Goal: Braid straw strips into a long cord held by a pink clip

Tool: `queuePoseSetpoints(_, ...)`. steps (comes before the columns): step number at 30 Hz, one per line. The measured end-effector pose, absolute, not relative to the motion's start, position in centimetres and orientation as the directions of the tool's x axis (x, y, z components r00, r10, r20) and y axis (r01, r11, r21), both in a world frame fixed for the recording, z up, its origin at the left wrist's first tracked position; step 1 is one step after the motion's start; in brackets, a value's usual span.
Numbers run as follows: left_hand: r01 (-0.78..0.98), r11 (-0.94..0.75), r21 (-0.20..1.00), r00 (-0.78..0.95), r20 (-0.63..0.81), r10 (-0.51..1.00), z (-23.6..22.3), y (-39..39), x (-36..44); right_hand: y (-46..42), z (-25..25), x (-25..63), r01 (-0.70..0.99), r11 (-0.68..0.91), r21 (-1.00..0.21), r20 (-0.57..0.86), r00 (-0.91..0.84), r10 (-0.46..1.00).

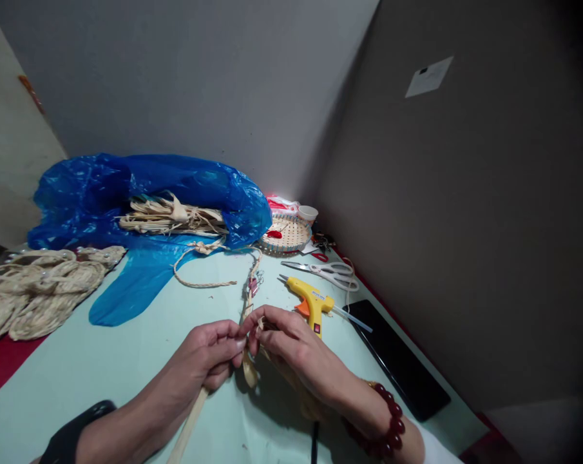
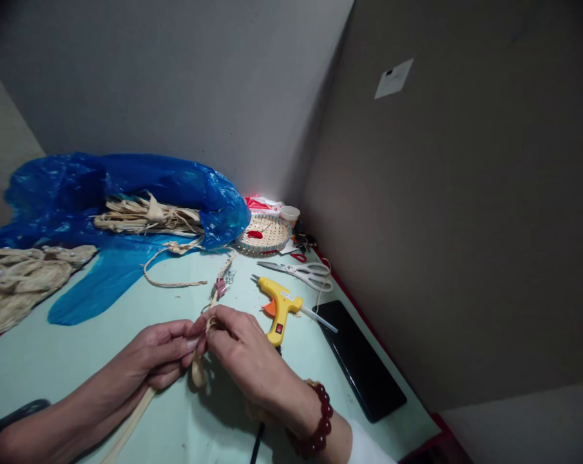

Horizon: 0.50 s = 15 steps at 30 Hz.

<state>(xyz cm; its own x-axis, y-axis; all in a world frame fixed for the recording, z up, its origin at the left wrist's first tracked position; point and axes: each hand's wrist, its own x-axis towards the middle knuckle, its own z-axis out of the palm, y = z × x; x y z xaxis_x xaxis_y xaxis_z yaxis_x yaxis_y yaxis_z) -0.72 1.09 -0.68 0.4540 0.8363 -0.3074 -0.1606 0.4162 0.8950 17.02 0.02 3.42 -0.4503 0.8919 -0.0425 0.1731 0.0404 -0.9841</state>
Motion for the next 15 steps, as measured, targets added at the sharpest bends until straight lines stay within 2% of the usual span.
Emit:
queuePoseSetpoints(7, -0.131, 0.402, 0.906, 0.471, -0.3, 0.83, -0.62, 1.09, -0.71, -0.14, 3.57, 17.32, 0.303, 0.221, -0.927, 0.056, -0.471, 0.88)
queuePoseSetpoints(11, -0.126, 0.423, 0.897, 0.455, -0.327, 0.828, -0.94, 1.13, -0.75, -0.29, 3.41, 17.39, 0.349, 0.213, -0.913, 0.044, -0.434, 0.9)
queuePoseSetpoints(15, -0.102, 0.443, 0.891, 0.422, -0.365, 0.83, -0.77, 1.03, -0.73, -0.17, 2.95, 17.52, 0.248, 0.149, -0.957, 0.039, -0.402, 0.915)
